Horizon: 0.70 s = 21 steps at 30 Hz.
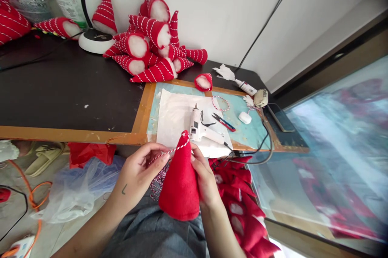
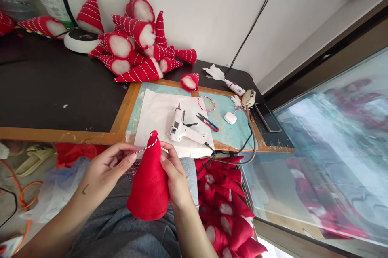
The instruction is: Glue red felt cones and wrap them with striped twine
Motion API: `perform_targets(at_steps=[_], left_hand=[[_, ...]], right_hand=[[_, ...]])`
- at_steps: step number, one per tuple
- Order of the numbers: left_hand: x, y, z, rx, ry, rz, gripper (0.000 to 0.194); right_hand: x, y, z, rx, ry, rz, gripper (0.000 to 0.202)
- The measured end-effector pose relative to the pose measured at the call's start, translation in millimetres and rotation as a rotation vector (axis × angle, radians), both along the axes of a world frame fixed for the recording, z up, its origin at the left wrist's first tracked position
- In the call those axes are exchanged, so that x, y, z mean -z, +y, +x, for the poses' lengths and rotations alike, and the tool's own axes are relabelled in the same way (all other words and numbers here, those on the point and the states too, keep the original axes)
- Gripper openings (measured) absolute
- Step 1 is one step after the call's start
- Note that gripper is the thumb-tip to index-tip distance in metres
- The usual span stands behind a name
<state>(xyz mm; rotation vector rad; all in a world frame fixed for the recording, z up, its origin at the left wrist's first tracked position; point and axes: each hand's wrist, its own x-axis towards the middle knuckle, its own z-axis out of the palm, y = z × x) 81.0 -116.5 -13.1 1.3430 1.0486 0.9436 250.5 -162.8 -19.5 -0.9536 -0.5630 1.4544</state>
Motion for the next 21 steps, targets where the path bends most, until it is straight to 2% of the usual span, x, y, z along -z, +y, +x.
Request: perform_targets(at_steps=[6, 10, 13, 15, 18, 21], left_hand=[[8.1, 7.7, 5.9, 0.136, -0.242, -0.187, 0.043], [9.3, 11.8, 8.0, 0.222, -0.236, -0.137, 0.043], [8.5, 13.7, 9.9, 0.242, -0.22, -0.129, 0.042], [7.3, 14.7, 10.7, 0.208, -0.22, -0.139, 0.041], [5.1, 16.0, 11.3, 0.146, -0.168, -0.104, 0.035], [3.1, 16.1, 11.9, 0.11, -0.123, -0.063, 0.032]], right_hand=[[-1.6, -0.5, 3.9, -0.065, 0.042, -0.009, 0.034], [-1.8, -0.4, 5.6, -0.163, 0.028, 0.004, 0.039], [-0.7, -1.0, 5.9, -0.212, -0.1, 0.039, 0.038], [-0.6, -2.4, 6.7, -0.128, -0.307, 0.109, 0.034], [-4.6, -5.2, 9.0, 0.101, -0.684, 0.247, 0.029], [-13.0, -5.9, 10.2, 0.183, -0.88, 0.369, 0.029]])
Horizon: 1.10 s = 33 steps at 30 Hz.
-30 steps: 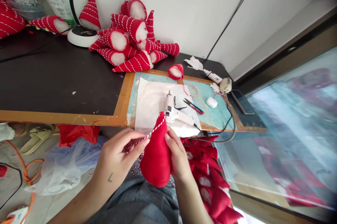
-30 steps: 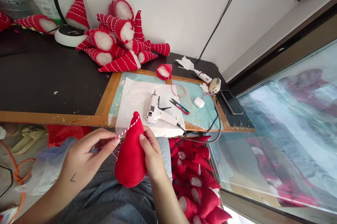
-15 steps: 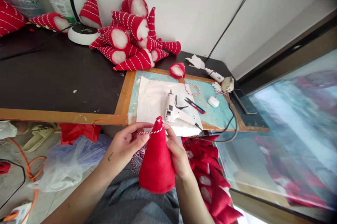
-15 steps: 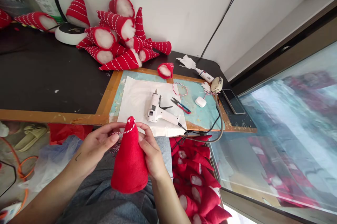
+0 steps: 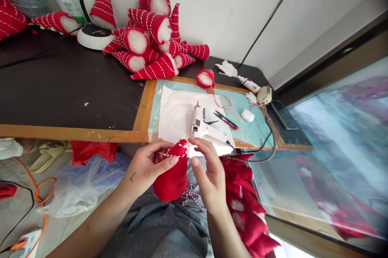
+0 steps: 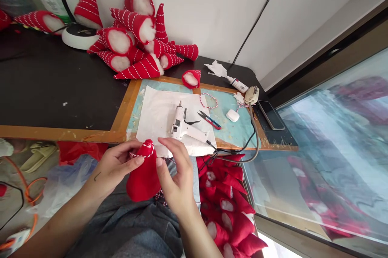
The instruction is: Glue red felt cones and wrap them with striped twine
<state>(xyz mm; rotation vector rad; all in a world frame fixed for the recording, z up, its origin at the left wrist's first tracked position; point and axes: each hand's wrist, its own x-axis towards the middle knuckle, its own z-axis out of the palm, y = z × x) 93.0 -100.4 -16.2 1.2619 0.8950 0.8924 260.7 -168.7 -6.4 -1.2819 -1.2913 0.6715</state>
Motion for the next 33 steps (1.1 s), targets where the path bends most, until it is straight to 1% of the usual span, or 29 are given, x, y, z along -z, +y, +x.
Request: perform_targets(at_steps=[2, 5, 9, 12, 15, 18, 20, 22, 24, 26, 30, 32, 33], left_hand=[[-0.8, -0.7, 0.6, 0.002, 0.018, 0.011, 0.031], [-0.2, -2.0, 0.6, 0.033, 0.057, 0.049, 0.031], [2.9, -2.6, -1.0, 0.059, 0.106, 0.107, 0.027], [4.0, -2.2, -1.1, 0.069, 0.109, 0.101, 0.027], [3.5, -1.6, 0.0, 0.067, 0.082, 0.045, 0.031], [4.4, -1.1, 1.2, 0.059, 0.047, 0.004, 0.032], [6.3, -0.8, 1.5, 0.052, 0.043, 0.011, 0.033], [8.2, -0.4, 1.3, 0.042, 0.062, 0.037, 0.034], [8.9, -0.3, 0.8, 0.03, 0.081, 0.059, 0.034], [8.4, -0.4, 0.0, 0.012, 0.096, 0.054, 0.033], [5.8, -1.8, -1.5, -0.03, 0.093, 0.011, 0.035], [5.4, -2.6, -1.6, -0.045, 0.096, 0.011, 0.035], [5.5, -2.8, -1.4, -0.052, 0.099, 0.014, 0.035]], right_hand=[[-5.5, 1.3, -0.9, 0.0, -0.066, 0.057, 0.032], [-10.4, 4.2, -3.6, 0.012, -0.149, 0.094, 0.035], [-11.6, 6.4, -5.1, 0.068, -0.336, 0.125, 0.036], [-10.6, 5.3, -4.0, 0.079, -0.435, 0.116, 0.042], [-8.1, 2.8, -3.2, 0.074, -0.356, 0.081, 0.049], [-6.2, 1.0, -4.4, 0.043, -0.251, 0.049, 0.039], [-6.0, 0.7, -5.9, 0.025, -0.252, 0.046, 0.035], [-5.6, 0.2, -7.0, 0.022, -0.283, 0.055, 0.037], [-3.5, -2.1, -7.3, 0.037, -0.297, 0.052, 0.046], [1.4, -6.9, -7.2, 0.046, -0.277, 0.014, 0.061], [16.0, -17.6, -10.0, -0.023, -0.215, -0.154, 0.09], [21.9, -18.9, -13.1, -0.045, -0.177, -0.226, 0.1], [23.9, -18.2, -14.7, -0.044, -0.156, -0.245, 0.101]])
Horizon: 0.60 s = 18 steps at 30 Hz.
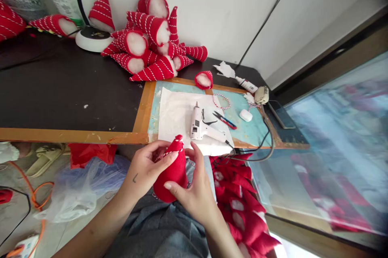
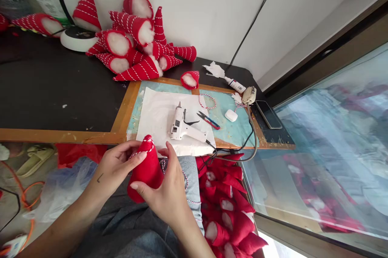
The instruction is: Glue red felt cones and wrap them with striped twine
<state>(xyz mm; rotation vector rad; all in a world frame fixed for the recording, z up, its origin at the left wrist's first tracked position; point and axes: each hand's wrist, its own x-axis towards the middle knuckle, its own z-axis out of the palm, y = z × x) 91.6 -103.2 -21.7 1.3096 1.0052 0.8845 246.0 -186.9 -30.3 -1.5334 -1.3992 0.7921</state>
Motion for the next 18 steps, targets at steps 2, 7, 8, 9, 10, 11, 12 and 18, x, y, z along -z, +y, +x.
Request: perform_targets(at_steps=[2, 7, 8, 9, 10, 11, 12, 18], left_hand=[[0.8, -0.1, 0.7, -0.011, -0.003, 0.01, 0.037], [2.0, 1.5, -2.8, 0.003, -0.006, 0.037, 0.038], [1.4, 2.0, -4.9, 0.024, 0.002, 0.042, 0.038], [0.6, 2.6, -7.4, 0.046, 0.006, 0.044, 0.037], [-0.4, 3.3, -9.9, 0.068, 0.007, 0.042, 0.036], [-1.4, 4.1, -12.3, 0.087, 0.006, 0.033, 0.036], [-2.2, 4.9, -14.5, 0.102, 0.0, 0.02, 0.037], [0.9, 6.3, -17.6, 0.117, -0.087, -0.06, 0.034]], right_hand=[[2.3, 3.3, -2.1, 0.022, 0.038, -0.01, 0.094], [1.6, 8.5, 0.0, 0.081, 0.183, 0.003, 0.061], [0.8, 8.0, 1.3, 0.079, 0.231, -0.006, 0.056], [-0.1, 7.3, 2.8, 0.068, 0.287, -0.022, 0.052], [-1.2, 6.5, 4.3, 0.045, 0.352, -0.039, 0.047], [-2.2, 5.9, 5.9, 0.012, 0.422, -0.057, 0.042], [-3.2, 5.4, 7.4, -0.028, 0.497, -0.077, 0.038], [-5.7, 8.0, 13.0, -0.147, 0.842, -0.157, 0.037]])
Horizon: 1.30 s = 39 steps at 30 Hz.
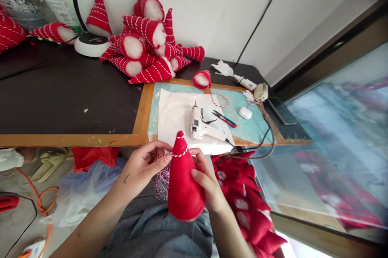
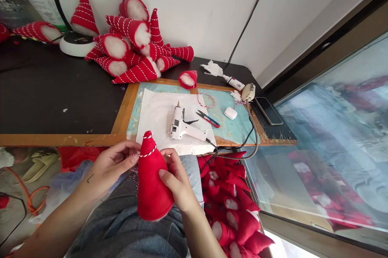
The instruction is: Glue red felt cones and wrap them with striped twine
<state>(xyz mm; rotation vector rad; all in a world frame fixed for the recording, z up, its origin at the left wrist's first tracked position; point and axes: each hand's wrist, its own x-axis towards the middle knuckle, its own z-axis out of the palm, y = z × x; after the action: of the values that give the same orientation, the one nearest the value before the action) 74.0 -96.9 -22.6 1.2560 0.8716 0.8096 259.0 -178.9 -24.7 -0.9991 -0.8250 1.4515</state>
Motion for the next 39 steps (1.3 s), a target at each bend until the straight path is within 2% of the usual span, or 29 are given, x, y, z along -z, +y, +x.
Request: perform_targets(at_steps=[3, 6, 8, 10, 12, 14, 18, 20, 22, 25, 31, 35, 39], left_hand=[[0.4, -1.8, 4.6, 0.053, -0.096, -0.07, 0.041], [-3.3, -2.4, 9.6, 0.22, -0.168, -0.132, 0.051], [-5.7, -1.5, 11.2, 0.292, -0.178, -0.104, 0.053], [-6.0, -0.3, 11.1, 0.303, -0.163, -0.05, 0.053], [-4.6, 0.2, 9.9, 0.269, -0.141, -0.039, 0.05], [-2.6, -0.5, 9.1, 0.179, -0.102, -0.059, 0.047], [-0.7, -3.9, 11.0, -0.017, 0.018, -0.015, 0.042], [-1.0, -4.8, 12.4, -0.049, 0.052, 0.021, 0.041], [-1.8, -4.4, 12.7, -0.048, 0.058, 0.037, 0.04], [-2.1, -2.3, 10.5, 0.0, 0.045, 0.029, 0.039], [4.7, -1.0, 7.3, 0.06, -0.023, -0.037, 0.042], [5.9, -1.2, 9.2, 0.122, -0.133, -0.121, 0.058], [4.3, 0.7, 9.5, 0.24, -0.111, -0.138, 0.065]], right_hand=[[-0.4, 1.9, 0.2, -0.022, 0.052, -0.005, 0.037], [1.5, 3.6, 0.6, -0.076, 0.125, -0.021, 0.037], [5.2, 4.9, 2.0, -0.11, 0.165, -0.041, 0.038], [9.5, 5.9, 4.4, -0.139, 0.16, -0.046, 0.037], [12.4, 5.9, 6.8, -0.15, 0.101, -0.011, 0.036], [12.2, 4.5, 7.4, -0.115, -0.017, 0.072, 0.04], [4.9, 1.3, 0.0, 0.031, -0.419, 0.19, 0.061], [1.7, 2.1, -4.8, 0.11, -0.576, 0.192, 0.057], [0.4, 4.1, -6.3, 0.148, -0.611, 0.192, 0.042], [2.0, 5.8, -1.2, 0.093, -0.515, 0.156, 0.035], [7.9, 1.8, 6.7, -0.029, -0.205, 0.047, 0.044], [10.8, 2.4, 1.8, -0.099, 0.025, -0.014, 0.044], [13.4, 6.2, 2.5, -0.191, 0.151, -0.007, 0.037]])
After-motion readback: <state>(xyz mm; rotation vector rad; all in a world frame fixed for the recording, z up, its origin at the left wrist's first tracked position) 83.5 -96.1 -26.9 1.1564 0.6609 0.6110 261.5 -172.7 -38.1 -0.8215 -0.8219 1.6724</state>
